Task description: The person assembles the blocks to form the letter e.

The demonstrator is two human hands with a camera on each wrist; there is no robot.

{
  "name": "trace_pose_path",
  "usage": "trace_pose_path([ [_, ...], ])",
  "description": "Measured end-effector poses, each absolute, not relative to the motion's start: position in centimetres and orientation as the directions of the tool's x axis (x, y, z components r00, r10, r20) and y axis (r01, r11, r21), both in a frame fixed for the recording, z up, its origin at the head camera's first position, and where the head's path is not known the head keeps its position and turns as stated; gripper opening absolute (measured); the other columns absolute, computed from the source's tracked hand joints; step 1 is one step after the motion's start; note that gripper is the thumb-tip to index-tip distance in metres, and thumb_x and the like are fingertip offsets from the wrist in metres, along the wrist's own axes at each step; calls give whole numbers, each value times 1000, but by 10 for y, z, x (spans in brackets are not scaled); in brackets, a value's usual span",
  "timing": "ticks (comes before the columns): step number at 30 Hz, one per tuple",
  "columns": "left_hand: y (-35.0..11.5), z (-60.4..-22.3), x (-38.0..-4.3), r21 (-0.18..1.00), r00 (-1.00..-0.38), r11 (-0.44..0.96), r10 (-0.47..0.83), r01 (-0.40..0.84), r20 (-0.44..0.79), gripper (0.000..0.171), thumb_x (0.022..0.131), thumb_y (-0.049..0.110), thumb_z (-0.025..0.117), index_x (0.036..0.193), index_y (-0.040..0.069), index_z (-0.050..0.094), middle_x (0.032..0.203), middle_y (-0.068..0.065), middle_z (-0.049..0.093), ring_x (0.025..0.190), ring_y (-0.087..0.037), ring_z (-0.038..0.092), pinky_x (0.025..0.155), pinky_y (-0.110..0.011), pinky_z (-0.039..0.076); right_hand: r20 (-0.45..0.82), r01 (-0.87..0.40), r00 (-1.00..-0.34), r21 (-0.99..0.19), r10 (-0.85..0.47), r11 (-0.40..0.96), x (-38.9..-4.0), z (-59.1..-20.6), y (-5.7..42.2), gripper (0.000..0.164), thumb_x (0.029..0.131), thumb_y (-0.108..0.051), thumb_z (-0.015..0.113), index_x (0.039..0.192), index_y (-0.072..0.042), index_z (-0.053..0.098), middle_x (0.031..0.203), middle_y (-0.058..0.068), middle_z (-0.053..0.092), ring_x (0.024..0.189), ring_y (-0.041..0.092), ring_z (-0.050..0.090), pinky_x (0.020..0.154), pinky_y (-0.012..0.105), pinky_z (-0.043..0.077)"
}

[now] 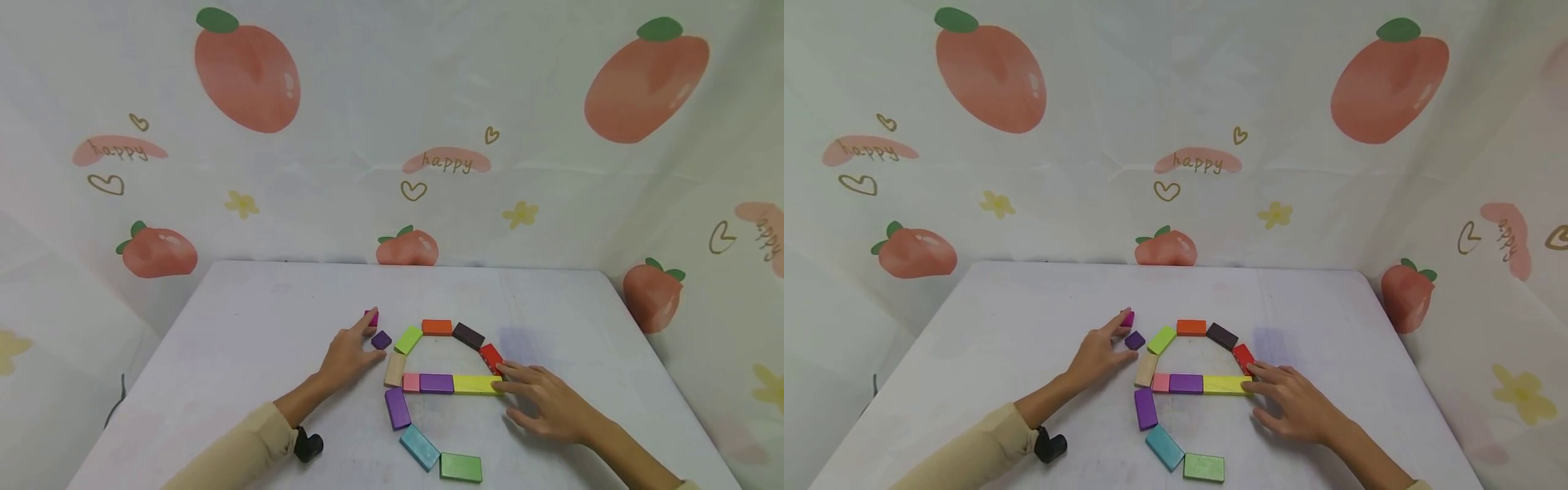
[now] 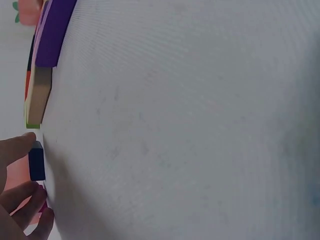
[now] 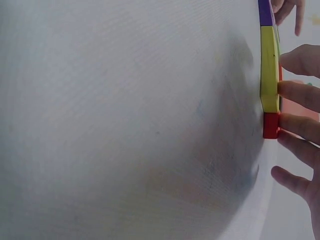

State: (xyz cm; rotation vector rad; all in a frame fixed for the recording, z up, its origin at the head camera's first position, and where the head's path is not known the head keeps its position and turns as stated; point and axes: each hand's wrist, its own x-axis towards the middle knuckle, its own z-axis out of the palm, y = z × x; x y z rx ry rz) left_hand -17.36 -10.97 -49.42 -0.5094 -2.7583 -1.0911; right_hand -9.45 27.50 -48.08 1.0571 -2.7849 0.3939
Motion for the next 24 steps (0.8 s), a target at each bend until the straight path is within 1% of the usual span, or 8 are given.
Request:
trace_pose_path([
  [5,-109,-496,-174,637,-934,683,263,358,243,83,77,14,86,149,5,44,113,-10,73,113,-34,63,97,-56,46,220,-669,-742,-191,-633,718,-95,-482,276,40,80,-32,79,118,-25,74,134,6,64,122,29,59,89,58,51],
  [10,-109,-495,-175,647,-937,679,246,348,246,79,78,12,85,147,5,47,108,-10,74,109,-32,65,95,-53,48,228,-674,-737,-186,-636,715,-95,-482,276,40,79,-32,80,118,-25,74,134,5,63,122,29,59,88,57,52],
  [17,-109,-493,-174,673,-935,649,242,355,260,76,79,10,84,146,6,48,108,-10,74,119,-34,62,100,-54,46,224,-673,-738,-184,-637,716,-95,-481,275,40,79,-30,80,117,-23,74,134,6,64,122,29,59,90,57,51],
  [24,-101,-487,-166,672,-915,621,286,403,284,77,80,14,84,148,10,47,108,-6,75,109,-32,66,100,-58,44,227,-674,-737,-181,-637,716,-95,-480,275,40,78,-29,80,117,-23,74,134,6,64,122,29,59,90,57,51],
])
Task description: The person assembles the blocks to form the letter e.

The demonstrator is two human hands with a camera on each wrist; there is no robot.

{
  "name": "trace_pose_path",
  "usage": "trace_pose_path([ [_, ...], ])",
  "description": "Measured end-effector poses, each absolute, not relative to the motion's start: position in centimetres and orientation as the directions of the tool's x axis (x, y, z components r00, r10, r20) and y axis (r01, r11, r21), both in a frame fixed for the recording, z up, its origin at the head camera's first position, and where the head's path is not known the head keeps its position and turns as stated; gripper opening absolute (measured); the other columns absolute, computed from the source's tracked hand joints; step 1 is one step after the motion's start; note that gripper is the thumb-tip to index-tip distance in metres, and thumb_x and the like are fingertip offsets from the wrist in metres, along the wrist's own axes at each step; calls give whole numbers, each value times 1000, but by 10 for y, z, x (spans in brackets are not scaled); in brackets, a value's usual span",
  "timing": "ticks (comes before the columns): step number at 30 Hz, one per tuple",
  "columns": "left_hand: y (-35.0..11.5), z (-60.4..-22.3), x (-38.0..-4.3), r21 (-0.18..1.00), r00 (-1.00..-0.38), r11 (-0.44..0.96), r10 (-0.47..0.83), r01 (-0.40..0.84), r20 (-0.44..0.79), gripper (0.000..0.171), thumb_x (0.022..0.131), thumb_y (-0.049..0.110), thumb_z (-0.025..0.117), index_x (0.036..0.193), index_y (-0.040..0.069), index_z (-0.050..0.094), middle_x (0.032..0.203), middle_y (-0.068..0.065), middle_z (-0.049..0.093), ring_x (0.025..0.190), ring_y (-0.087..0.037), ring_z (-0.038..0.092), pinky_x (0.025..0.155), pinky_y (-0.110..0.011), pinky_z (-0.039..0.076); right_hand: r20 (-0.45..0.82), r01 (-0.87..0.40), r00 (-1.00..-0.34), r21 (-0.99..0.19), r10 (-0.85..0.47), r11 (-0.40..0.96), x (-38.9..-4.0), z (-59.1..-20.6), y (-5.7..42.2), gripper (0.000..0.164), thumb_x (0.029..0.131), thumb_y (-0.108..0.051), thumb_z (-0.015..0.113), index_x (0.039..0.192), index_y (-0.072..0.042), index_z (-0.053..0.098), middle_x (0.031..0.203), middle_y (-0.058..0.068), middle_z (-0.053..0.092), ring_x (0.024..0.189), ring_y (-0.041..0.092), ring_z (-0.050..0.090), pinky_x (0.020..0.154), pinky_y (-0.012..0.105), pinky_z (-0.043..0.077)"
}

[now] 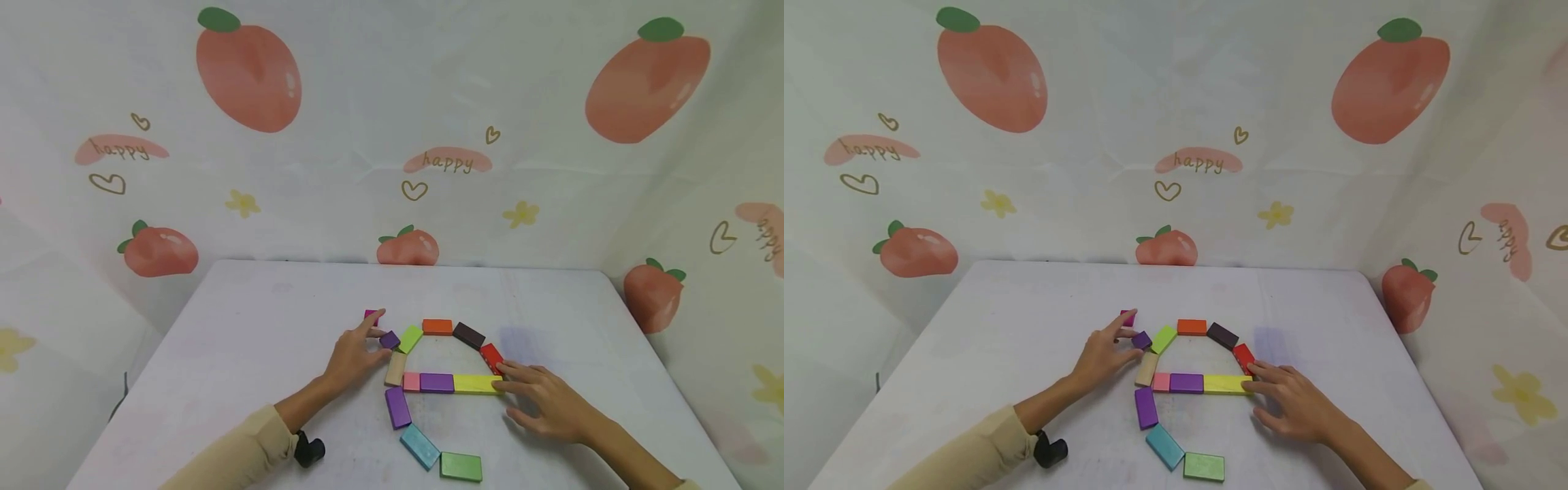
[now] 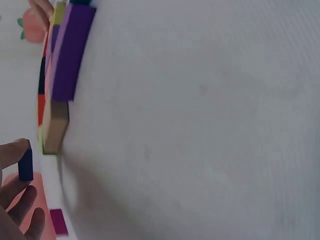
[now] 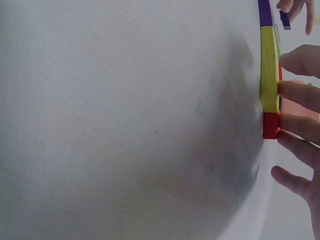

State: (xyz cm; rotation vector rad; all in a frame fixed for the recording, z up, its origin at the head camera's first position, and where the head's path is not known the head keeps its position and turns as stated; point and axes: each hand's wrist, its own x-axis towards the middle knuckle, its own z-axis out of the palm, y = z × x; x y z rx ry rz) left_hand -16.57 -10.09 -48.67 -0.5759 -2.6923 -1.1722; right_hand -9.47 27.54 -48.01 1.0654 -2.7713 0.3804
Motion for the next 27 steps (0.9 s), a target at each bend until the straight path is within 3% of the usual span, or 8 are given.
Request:
trace_pose_path([
  [4,-89,-481,-157,675,-897,592,322,440,301,77,81,15,84,149,13,46,107,-4,75,107,-29,67,90,-49,51,223,-674,-738,-185,-637,715,-95,-480,276,40,79,-30,80,118,-23,74,134,6,64,122,29,59,90,57,51],
  [8,-76,-478,-143,705,-872,527,388,474,297,76,82,15,83,148,11,46,107,-2,75,88,-20,69,73,-35,53,225,-677,-735,-188,-640,711,-95,-480,276,40,79,-31,80,118,-24,74,135,6,63,123,29,59,90,57,51],
  [11,-66,-476,-132,713,-852,501,447,491,272,76,82,17,83,148,8,46,108,0,75,85,-14,70,84,-38,54,232,-682,-730,-186,-643,707,-95,-481,276,41,79,-30,80,119,-24,73,135,6,63,123,28,58,90,56,51],
  [14,-56,-475,-120,714,-835,490,493,500,246,77,82,20,83,149,10,45,110,3,74,104,-11,68,98,-45,49,235,-682,-729,-185,-642,707,-95,-481,277,40,79,-30,80,119,-24,73,135,6,63,123,28,58,90,56,51],
  [21,-36,-470,-101,752,-788,420,579,508,210,71,82,18,83,145,11,49,111,5,74,105,-3,66,94,-28,52,208,-669,-743,-185,-637,720,-94,-480,276,40,80,-33,79,119,-24,73,134,6,63,122,29,59,90,57,51],
  [27,-22,-470,-91,766,-753,392,634,510,177,68,85,23,80,145,12,49,113,9,72,109,-2,64,99,-28,49,226,-680,-731,-176,-644,711,-94,-480,276,41,79,-32,80,119,-23,73,134,7,63,122,29,59,90,57,51],
])
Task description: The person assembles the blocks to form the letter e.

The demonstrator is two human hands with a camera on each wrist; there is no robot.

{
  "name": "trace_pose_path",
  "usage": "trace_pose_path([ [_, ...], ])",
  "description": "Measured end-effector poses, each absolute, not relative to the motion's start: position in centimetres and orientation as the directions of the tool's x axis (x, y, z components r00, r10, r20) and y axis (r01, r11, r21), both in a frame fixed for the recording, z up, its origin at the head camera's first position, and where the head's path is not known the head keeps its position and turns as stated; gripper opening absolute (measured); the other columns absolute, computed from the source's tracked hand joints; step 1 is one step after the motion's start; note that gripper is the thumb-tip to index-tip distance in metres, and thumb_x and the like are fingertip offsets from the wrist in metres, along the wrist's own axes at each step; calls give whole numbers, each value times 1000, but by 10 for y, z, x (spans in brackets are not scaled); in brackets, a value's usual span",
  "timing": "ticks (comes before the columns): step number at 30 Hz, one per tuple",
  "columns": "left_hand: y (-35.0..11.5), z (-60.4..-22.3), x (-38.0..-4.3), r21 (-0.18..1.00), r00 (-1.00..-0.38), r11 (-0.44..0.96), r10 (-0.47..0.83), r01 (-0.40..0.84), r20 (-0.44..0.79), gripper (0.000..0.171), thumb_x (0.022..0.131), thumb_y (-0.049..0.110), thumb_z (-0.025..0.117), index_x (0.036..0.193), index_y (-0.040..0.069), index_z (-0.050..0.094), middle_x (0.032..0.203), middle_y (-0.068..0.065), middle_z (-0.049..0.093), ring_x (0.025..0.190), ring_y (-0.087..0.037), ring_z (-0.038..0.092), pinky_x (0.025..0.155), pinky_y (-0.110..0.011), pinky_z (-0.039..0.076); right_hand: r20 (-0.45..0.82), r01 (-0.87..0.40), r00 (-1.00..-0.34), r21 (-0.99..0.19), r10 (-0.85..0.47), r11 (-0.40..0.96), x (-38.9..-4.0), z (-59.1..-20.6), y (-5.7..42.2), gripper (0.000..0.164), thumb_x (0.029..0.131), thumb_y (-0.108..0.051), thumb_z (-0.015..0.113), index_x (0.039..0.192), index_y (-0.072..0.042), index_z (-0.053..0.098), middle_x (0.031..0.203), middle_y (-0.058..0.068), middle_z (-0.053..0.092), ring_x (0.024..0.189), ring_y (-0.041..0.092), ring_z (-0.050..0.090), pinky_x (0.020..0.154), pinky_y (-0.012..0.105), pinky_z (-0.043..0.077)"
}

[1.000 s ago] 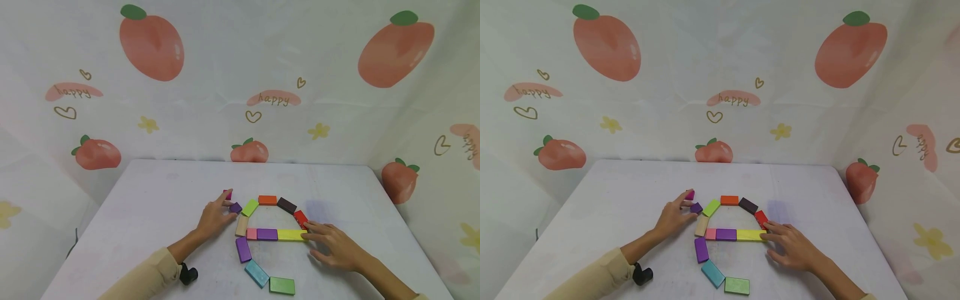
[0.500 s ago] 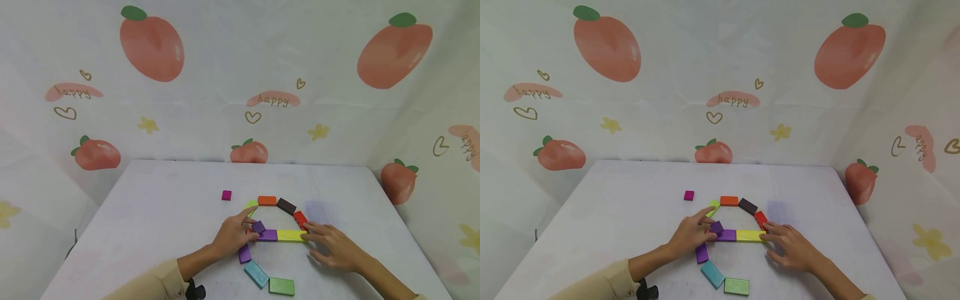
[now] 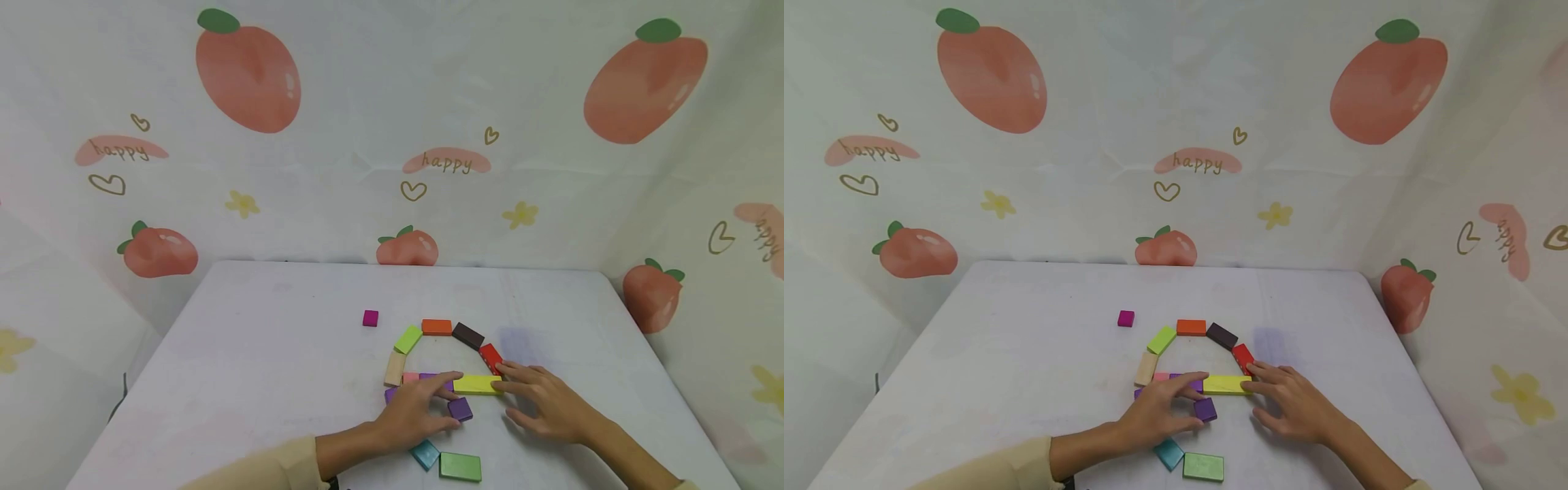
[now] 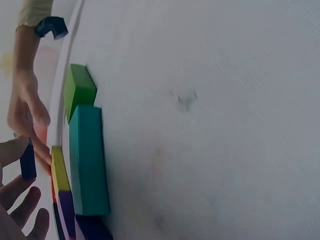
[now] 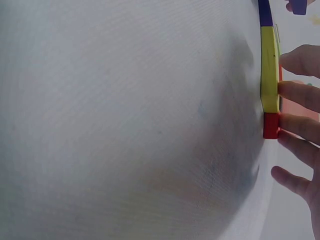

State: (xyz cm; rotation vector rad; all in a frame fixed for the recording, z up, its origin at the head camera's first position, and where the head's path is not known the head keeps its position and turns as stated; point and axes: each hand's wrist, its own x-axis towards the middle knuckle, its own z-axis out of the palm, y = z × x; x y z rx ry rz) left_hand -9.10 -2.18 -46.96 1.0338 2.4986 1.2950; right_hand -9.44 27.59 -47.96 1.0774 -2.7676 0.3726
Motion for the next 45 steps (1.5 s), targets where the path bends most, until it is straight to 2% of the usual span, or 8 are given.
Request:
trace_pose_path([
  [9,-1,-471,-84,736,-681,379,717,562,151,66,86,28,79,144,15,50,114,13,71,113,-1,61,98,-26,48,247,-686,-725,-174,-643,706,-94,-480,277,41,78,-30,81,118,-22,73,134,7,63,122,29,59,89,58,51],
  [15,11,-473,-83,690,-608,372,784,620,124,50,88,31,77,133,15,61,113,12,72,108,5,60,92,-19,47,231,-678,-734,-186,-639,711,-93,-479,277,41,79,-31,80,119,-23,73,135,7,63,122,29,59,90,58,51],
  [22,24,-477,-84,641,-541,356,833,680,112,32,88,31,77,117,19,73,102,19,72,88,15,55,78,-7,41,263,-695,-715,-164,-648,700,-93,-480,279,42,78,-29,80,119,-22,73,134,7,63,123,28,59,90,55,51],
  [27,30,-478,-82,638,-526,368,848,677,70,26,88,30,78,112,21,76,97,21,71,80,15,52,74,-6,39,260,-693,-717,-174,-646,699,-93,-482,279,42,78,-30,80,119,-23,73,134,7,63,123,29,59,89,57,51],
  [32,32,-478,-81,599,-508,396,861,696,21,26,86,33,79,110,21,78,95,20,72,81,15,52,75,-6,39,262,-690,-720,-174,-643,702,-93,-482,279,42,78,-30,81,119,-23,73,134,7,63,122,28,59,89,56,51],
  [35,31,-477,-83,595,-484,396,875,699,-14,27,89,34,76,111,21,78,97,21,72,84,16,52,76,-6,39,264,-692,-718,-167,-644,703,-93,-482,279,42,78,-30,81,119,-23,73,134,7,63,122,28,59,89,56,52],
  [41,25,-477,-93,644,-388,352,917,680,-91,29,97,32,66,122,18,73,112,18,70,102,15,54,88,-9,42,255,-692,-718,-162,-648,703,-94,-482,279,41,79,-30,80,119,-23,73,135,7,63,123,28,58,90,56,51],
  [45,21,-477,-99,634,-315,307,943,709,-105,35,96,33,67,128,17,69,119,16,68,111,12,53,94,-9,40,256,-695,-715,-162,-651,700,-96,-483,280,41,78,-29,80,118,-22,73,135,7,62,124,28,58,90,56,51],
])
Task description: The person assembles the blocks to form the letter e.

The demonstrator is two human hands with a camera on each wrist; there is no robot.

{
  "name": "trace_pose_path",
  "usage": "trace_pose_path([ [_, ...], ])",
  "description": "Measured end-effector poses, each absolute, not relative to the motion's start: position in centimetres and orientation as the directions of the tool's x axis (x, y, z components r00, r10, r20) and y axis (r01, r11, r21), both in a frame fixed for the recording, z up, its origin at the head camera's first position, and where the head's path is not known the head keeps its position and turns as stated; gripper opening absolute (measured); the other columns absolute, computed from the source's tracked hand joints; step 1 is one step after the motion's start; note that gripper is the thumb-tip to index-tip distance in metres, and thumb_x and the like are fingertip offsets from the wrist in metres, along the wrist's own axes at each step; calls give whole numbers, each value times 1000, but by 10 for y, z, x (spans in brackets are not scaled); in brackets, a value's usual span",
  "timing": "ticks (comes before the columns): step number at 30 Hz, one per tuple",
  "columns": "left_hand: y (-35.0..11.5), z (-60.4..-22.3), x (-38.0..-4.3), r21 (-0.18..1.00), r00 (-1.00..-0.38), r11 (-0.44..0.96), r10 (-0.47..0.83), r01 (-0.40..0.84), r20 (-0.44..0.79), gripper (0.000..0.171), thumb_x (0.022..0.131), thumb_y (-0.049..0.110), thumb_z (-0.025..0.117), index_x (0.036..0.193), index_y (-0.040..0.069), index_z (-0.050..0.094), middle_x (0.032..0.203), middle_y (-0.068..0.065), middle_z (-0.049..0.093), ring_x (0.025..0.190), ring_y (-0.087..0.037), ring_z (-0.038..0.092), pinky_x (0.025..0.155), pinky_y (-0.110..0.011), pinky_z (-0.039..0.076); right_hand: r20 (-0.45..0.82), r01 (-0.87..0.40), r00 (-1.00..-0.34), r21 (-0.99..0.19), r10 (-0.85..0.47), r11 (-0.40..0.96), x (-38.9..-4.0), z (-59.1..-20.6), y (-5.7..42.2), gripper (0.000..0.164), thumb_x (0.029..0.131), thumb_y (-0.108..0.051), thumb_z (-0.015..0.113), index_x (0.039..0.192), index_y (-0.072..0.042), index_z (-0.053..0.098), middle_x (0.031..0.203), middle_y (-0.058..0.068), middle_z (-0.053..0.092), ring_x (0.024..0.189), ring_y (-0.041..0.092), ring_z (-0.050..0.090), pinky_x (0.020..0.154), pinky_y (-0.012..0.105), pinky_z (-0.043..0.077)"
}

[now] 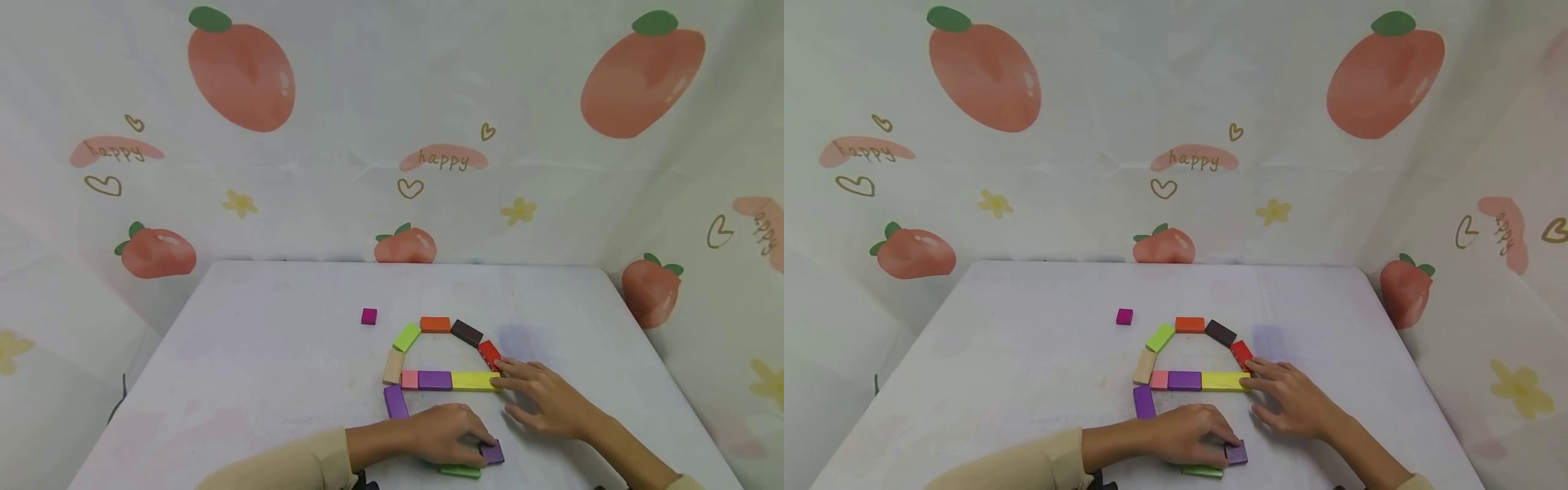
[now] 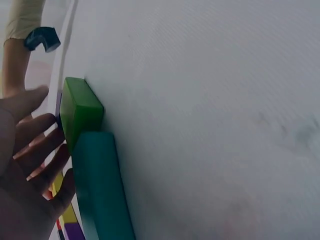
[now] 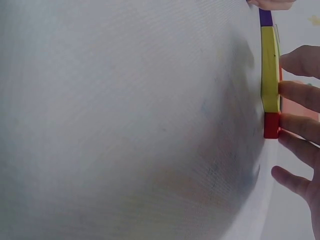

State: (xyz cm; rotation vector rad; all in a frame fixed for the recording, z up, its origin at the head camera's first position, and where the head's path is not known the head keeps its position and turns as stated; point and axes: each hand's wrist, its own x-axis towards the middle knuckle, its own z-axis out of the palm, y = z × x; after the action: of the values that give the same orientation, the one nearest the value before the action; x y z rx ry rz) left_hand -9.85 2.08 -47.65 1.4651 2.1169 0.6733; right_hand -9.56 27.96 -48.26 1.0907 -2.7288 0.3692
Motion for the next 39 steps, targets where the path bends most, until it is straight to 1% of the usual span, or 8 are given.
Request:
trace_pose_path([
  [3,17,-476,-101,611,-279,287,954,738,-110,41,94,36,69,131,18,67,122,15,67,114,9,53,96,-10,39,250,-693,-717,-165,-650,701,-97,-482,280,41,79,-29,80,118,-22,73,135,7,62,124,28,58,91,56,51],
  [8,13,-474,-101,591,-241,266,963,762,-123,49,91,39,72,135,19,64,126,13,65,119,6,51,98,-13,39,230,-680,-731,-178,-642,711,-96,-482,279,39,80,-30,79,118,-23,73,135,6,63,123,29,58,91,57,51],
  [12,11,-473,-101,599,-221,248,968,761,-120,50,91,39,73,136,18,63,128,12,64,121,5,50,98,-14,40,226,-674,-737,-184,-637,715,-95,-482,279,39,80,-31,79,118,-23,73,135,6,63,123,29,59,91,57,51],
  [18,10,-472,-100,589,-201,235,972,773,-123,50,91,38,73,136,18,63,129,13,63,122,6,49,98,-16,39,239,-681,-730,-176,-641,710,-96,-482,279,40,79,-30,80,118,-23,74,134,7,63,123,29,59,91,56,51],
  [28,8,-473,-100,601,-187,229,973,766,-133,49,92,36,71,137,17,62,135,9,61,128,1,48,99,-20,40,229,-677,-734,-180,-639,714,-96,-483,279,39,79,-31,80,117,-24,74,134,7,63,122,29,59,90,56,51],
  [35,7,-473,-100,619,-173,213,977,756,-124,48,93,34,71,137,16,62,137,7,60,128,0,49,99,-19,40,234,-680,-731,-181,-641,710,-96,-483,279,39,80,-31,79,118,-24,73,134,6,63,123,29,59,90,57,50],
  [37,6,-472,-101,623,-180,210,977,753,-111,48,93,34,71,136,16,62,136,8,61,127,2,49,100,-17,40,238,-682,-730,-181,-641,709,-96,-483,280,40,80,-31,80,118,-24,73,134,6,63,123,29,59,90,57,51],
  [39,2,-471,-102,639,-210,221,973,737,-94,47,92,34,72,135,16,63,134,10,62,125,4,49,100,-16,40,236,-682,-730,-184,-641,708,-96,-483,279,40,80,-31,80,119,-24,73,134,6,63,123,29,59,90,57,51],
])
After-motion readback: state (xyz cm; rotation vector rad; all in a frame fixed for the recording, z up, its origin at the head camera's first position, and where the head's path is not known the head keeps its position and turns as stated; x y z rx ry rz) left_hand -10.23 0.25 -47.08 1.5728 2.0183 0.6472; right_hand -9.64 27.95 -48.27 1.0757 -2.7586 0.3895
